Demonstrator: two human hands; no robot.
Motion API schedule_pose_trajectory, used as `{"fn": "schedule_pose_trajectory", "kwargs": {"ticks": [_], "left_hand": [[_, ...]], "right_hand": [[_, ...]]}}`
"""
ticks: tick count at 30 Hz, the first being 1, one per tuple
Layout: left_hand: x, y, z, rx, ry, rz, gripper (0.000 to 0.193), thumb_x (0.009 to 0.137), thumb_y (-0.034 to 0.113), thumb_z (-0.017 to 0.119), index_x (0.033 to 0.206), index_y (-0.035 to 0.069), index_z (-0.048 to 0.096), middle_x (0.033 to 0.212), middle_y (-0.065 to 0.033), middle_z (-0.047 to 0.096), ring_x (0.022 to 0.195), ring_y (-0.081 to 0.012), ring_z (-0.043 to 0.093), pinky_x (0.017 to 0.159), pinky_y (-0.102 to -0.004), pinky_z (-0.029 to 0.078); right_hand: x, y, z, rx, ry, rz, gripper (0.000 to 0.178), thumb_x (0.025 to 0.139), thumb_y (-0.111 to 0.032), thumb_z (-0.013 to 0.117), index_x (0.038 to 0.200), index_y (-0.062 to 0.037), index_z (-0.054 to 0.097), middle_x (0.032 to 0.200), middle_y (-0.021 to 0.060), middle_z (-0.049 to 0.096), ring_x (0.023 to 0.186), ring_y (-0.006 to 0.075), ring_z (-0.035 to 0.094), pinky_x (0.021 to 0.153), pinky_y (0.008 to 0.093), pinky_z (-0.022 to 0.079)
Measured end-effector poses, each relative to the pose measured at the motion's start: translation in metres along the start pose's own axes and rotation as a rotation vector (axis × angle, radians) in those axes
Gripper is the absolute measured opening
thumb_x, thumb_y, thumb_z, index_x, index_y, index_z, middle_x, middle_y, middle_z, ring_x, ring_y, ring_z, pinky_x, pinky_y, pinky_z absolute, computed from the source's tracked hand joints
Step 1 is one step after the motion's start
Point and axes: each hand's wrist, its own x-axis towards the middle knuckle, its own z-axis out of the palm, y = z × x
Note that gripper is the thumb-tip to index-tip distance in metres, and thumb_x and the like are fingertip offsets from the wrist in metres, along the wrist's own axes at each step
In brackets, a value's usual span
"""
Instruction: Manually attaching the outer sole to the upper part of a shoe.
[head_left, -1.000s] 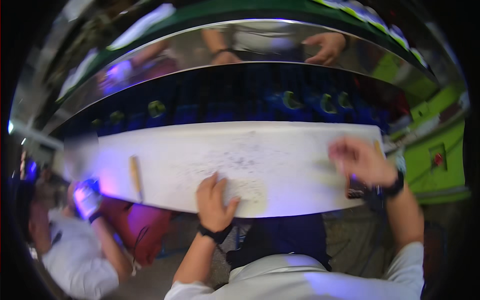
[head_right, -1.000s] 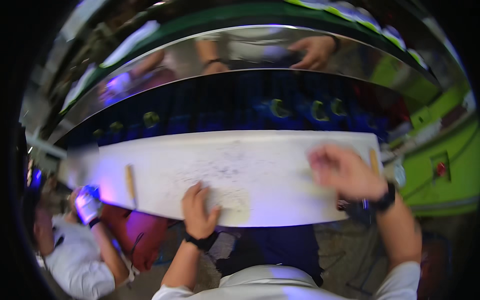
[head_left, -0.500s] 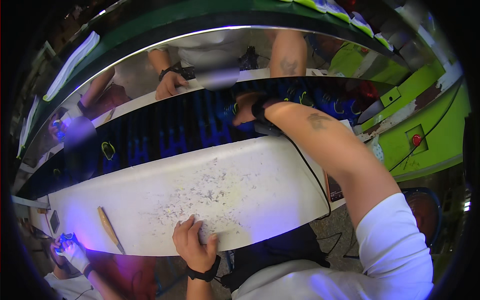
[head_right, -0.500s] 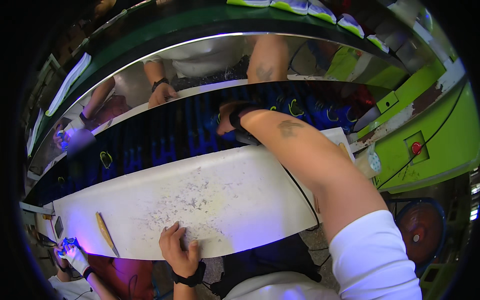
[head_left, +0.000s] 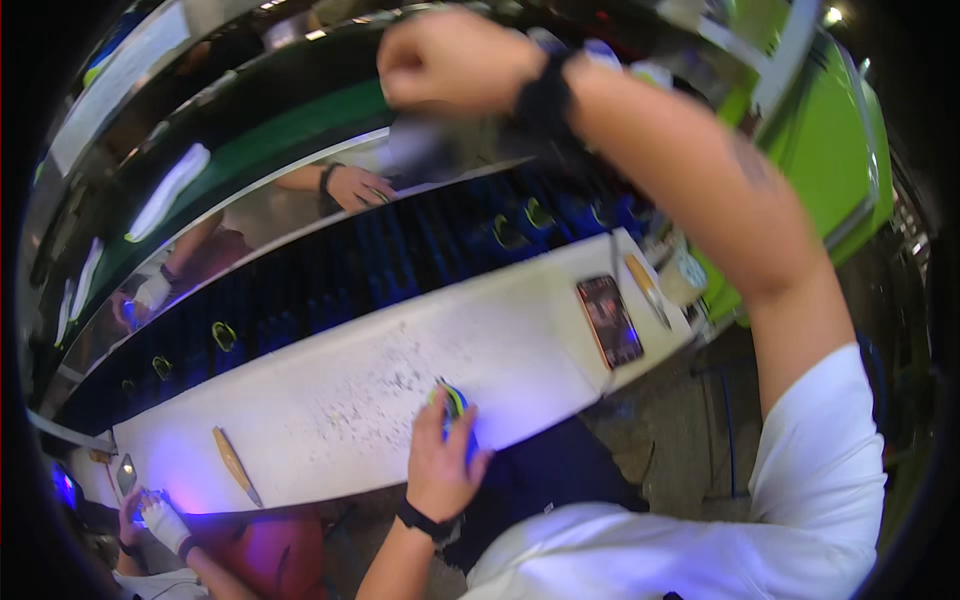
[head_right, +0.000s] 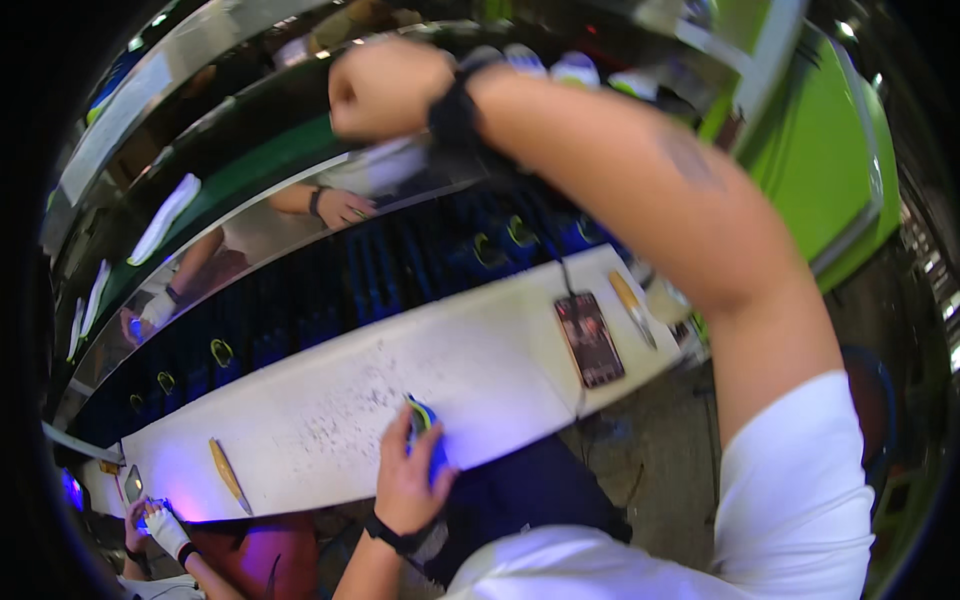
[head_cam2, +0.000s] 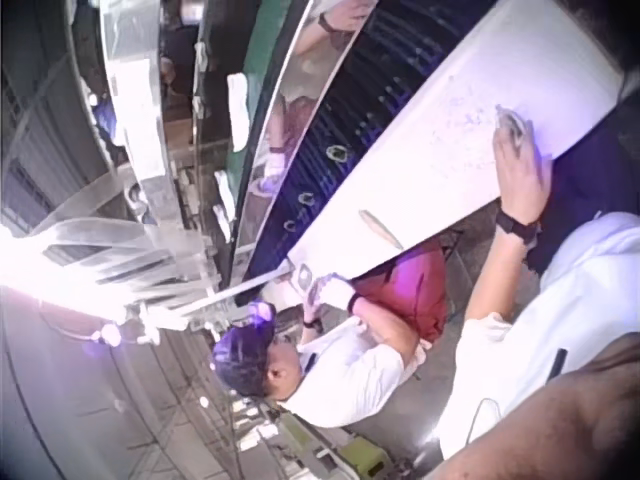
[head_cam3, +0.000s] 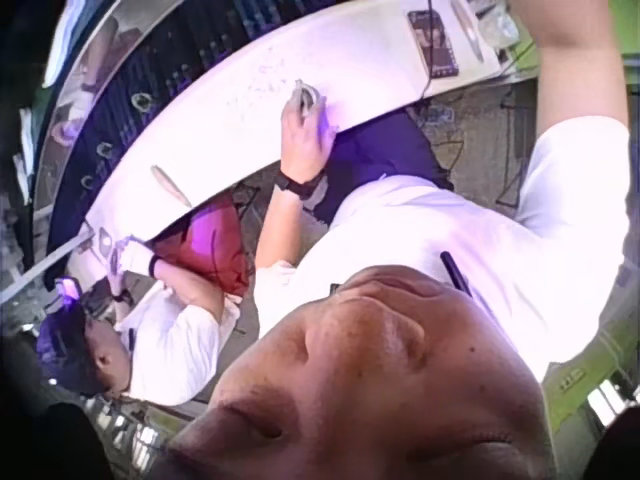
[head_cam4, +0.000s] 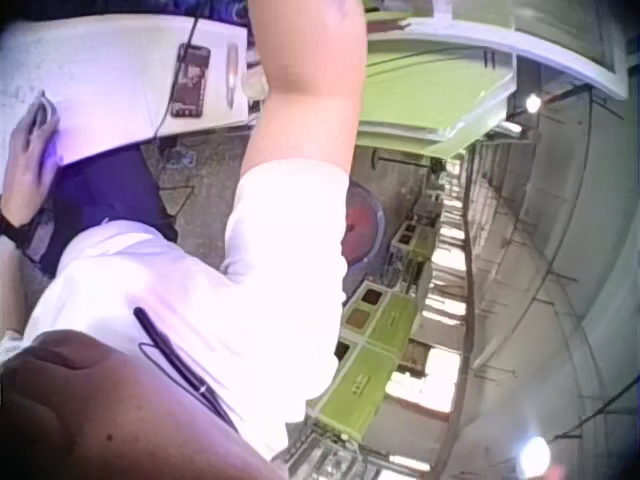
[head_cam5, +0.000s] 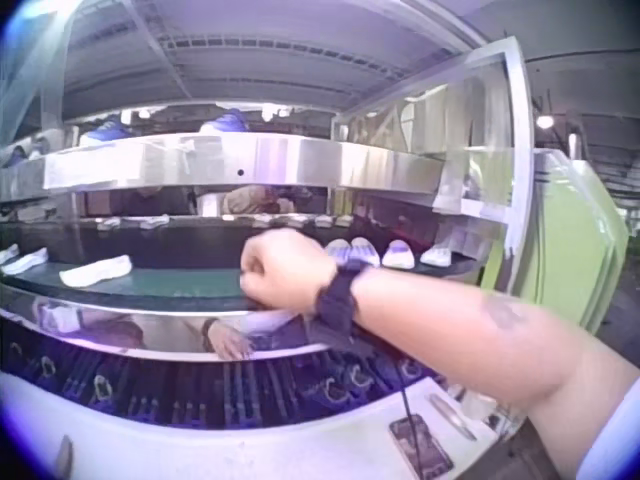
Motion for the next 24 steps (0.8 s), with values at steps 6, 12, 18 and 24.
{"fn": "schedule_pose_trajectory", "kwargs": {"ticks": [6,12,18,24], "left_hand": [[-0.006,0.022,0.0,0.028,0.033,-0.174,0.057,0.079,0.003,0.073,0.134,0.007,0.058,0.153,-0.0327,0.031,0.137,-0.0495,0.039,0.111,-0.0498,0.04],[-0.021,0.043,-0.004,0.112,-0.007,-0.312,0.068,0.08,0.009,0.075,0.142,0.009,0.05,0.156,-0.0313,0.026,0.138,-0.0514,0.038,0.111,-0.049,0.04],[-0.046,0.026,0.014,-0.036,0.07,-0.196,0.084,0.074,0.022,0.084,0.147,0.009,0.045,0.159,-0.0318,0.017,0.134,-0.0505,0.042,0.107,-0.0512,0.043],[-0.075,-0.004,0.018,0.401,-0.063,-0.074,0.084,0.064,0.007,0.084,0.141,0.017,0.054,0.158,-0.0312,0.019,0.14,-0.0509,0.034,0.114,-0.0535,0.034]], "right_hand": [[0.052,0.09,0.053,-0.381,-0.532,0.326,0.037,0.083,-0.038,0.064,0.105,-0.01,0.074,0.103,0.0199,0.069,0.102,0.031,0.066,0.09,0.0402,0.052],[0.041,0.033,-0.003,-0.193,-0.737,0.579,0.04,0.087,-0.026,0.069,0.126,-0.014,0.065,0.139,0.0244,0.057,0.135,0.0197,0.05,0.112,0.0307,0.038],[0.054,0.09,0.019,-0.286,0.094,-0.058,0.042,0.09,-0.041,0.056,0.106,-0.0065,0.072,0.091,0.0161,0.074,0.088,0.033,0.071,0.08,0.0426,0.056],[-0.16,-0.041,-0.043,0.516,0.497,-0.06,0.031,0.091,-0.029,0.063,0.103,-0.0009,0.069,0.084,0.0149,0.071,0.078,0.0313,0.07,0.072,0.0394,0.055]]}}
